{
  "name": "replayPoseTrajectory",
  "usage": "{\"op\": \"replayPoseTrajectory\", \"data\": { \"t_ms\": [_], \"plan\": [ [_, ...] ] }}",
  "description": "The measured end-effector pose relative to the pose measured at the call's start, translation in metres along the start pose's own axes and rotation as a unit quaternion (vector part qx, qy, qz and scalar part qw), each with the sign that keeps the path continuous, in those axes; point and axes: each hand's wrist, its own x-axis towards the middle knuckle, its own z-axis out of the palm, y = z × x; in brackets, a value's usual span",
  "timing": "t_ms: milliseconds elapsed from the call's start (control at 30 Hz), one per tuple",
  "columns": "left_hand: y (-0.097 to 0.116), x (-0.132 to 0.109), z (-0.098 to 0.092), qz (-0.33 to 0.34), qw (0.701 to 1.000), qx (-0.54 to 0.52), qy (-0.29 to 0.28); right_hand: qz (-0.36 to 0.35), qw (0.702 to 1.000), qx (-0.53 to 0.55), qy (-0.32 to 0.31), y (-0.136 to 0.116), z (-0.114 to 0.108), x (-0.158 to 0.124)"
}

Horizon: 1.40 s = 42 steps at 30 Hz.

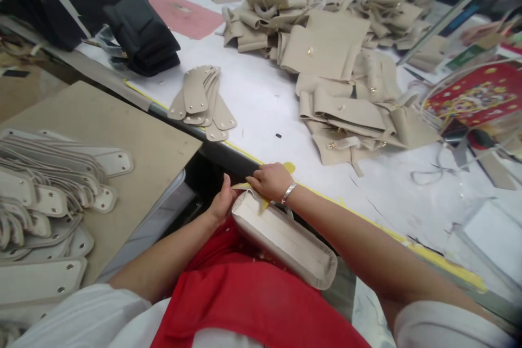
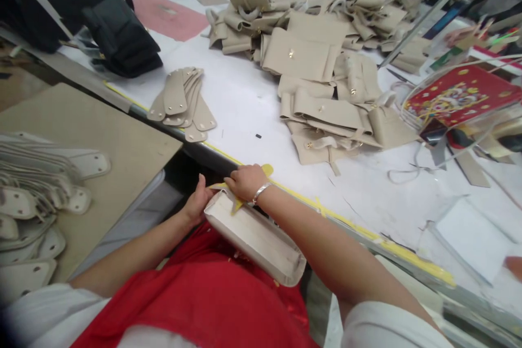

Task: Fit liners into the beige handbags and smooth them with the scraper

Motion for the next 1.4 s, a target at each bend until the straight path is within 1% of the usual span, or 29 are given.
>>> {"op": "replayPoseTrajectory", "data": {
  "t_ms": [67,133,200,300,433,567,633,700,800,867,933,1000,1100,1167,1233,1300,1400],
  "plan": [
    [0.001,0.000,0.001,-0.010,1.000,-0.023,0.011,-0.043,0.999,-0.001,0.029,-0.001,0.002,0.010],
    [0.001,-0.002,0.002,-0.026,0.998,-0.034,0.036,-0.090,0.995,0.005,0.051,0.000,0.003,0.018],
    [-0.001,-0.004,0.002,-0.031,0.996,-0.030,0.079,-0.133,0.989,0.009,0.067,0.002,0.004,0.024],
    [-0.006,-0.008,0.003,-0.014,0.990,-0.005,0.141,-0.179,0.980,0.014,0.087,0.005,0.008,0.030],
    [-0.013,-0.012,0.000,0.021,0.981,0.063,0.182,-0.223,0.968,0.023,0.112,0.008,0.014,0.032],
    [-0.016,-0.018,-0.004,0.060,0.952,0.195,0.227,-0.257,0.958,0.025,0.126,0.009,0.017,0.031],
    [-0.015,-0.022,-0.004,0.076,0.934,0.263,0.230,-0.274,0.953,0.027,0.125,0.010,0.018,0.031],
    [-0.013,-0.026,-0.001,0.084,0.925,0.303,0.215,-0.286,0.950,0.029,0.123,0.010,0.018,0.031],
    [-0.010,-0.030,0.007,0.081,0.933,0.298,0.186,-0.301,0.946,0.028,0.116,0.011,0.017,0.031],
    [-0.009,-0.030,0.010,0.076,0.941,0.274,0.182,-0.303,0.947,0.030,0.107,0.011,0.017,0.030],
    [-0.009,-0.029,0.012,0.067,0.948,0.252,0.183,-0.289,0.952,0.040,0.095,0.011,0.018,0.028],
    [-0.008,-0.027,0.012,0.061,0.954,0.227,0.186,-0.256,0.962,0.055,0.083,0.009,0.020,0.023],
    [-0.008,-0.022,0.009,0.058,0.959,0.212,0.182,-0.176,0.979,0.078,0.074,0.006,0.025,0.008],
    [-0.008,-0.019,0.009,0.055,0.961,0.214,0.166,-0.116,0.987,0.091,0.067,0.003,0.029,-0.004],
    [-0.007,-0.018,0.010,0.053,0.967,0.212,0.134,-0.064,0.992,0.098,0.056,-0.001,0.031,-0.016],
    [-0.005,-0.018,0.012,0.048,0.973,0.211,0.084,-0.021,0.994,0.097,0.039,-0.005,0.032,-0.027],
    [0.001,-0.021,0.014,0.042,0.973,0.228,0.010,0.037,0.996,0.080,0.008,-0.013,0.031,-0.041]
  ]
}}
